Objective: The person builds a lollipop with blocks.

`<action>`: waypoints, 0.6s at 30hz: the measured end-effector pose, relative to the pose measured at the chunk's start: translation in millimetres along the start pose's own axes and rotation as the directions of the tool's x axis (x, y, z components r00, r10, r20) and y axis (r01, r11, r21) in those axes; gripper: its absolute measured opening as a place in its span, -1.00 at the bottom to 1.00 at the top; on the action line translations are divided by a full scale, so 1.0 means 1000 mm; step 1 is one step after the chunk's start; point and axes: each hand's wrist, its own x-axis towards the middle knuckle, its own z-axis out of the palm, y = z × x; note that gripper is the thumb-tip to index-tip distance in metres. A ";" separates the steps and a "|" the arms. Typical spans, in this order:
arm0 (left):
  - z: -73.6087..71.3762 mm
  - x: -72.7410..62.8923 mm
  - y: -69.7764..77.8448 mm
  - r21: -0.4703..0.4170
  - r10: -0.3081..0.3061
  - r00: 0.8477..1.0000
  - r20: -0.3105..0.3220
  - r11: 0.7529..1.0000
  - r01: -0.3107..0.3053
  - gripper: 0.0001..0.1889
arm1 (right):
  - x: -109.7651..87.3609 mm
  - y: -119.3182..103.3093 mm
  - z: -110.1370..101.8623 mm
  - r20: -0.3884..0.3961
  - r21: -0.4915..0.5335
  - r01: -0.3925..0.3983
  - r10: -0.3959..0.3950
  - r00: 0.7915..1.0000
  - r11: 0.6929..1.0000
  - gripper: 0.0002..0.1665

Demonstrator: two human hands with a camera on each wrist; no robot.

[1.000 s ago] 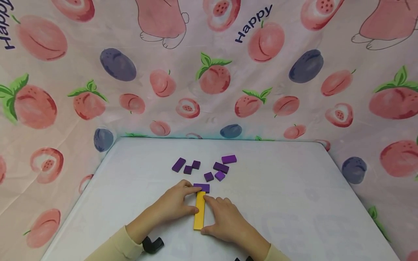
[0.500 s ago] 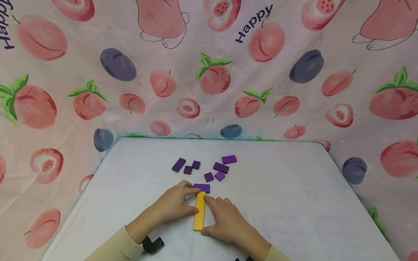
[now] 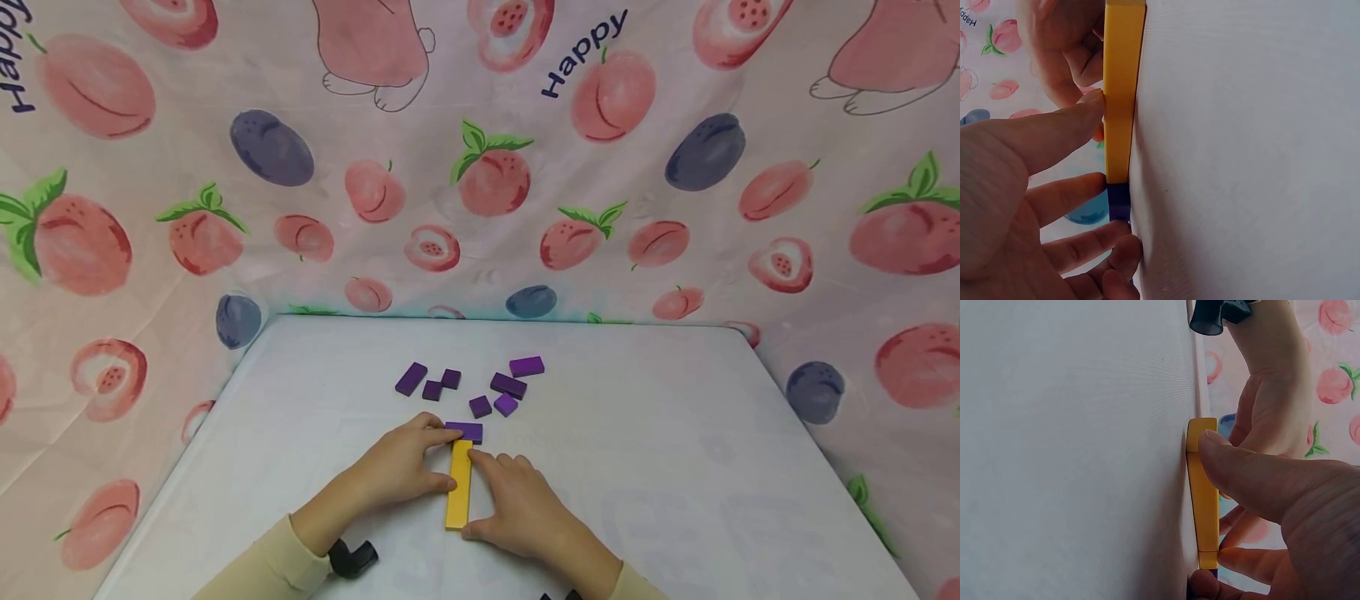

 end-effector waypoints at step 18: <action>0.001 -0.001 0.001 -0.001 -0.021 1.000 -0.019 1.000 0.021 -0.27 | -0.001 -0.002 -0.001 -0.003 -0.014 0.000 0.000 1.000 1.000 0.24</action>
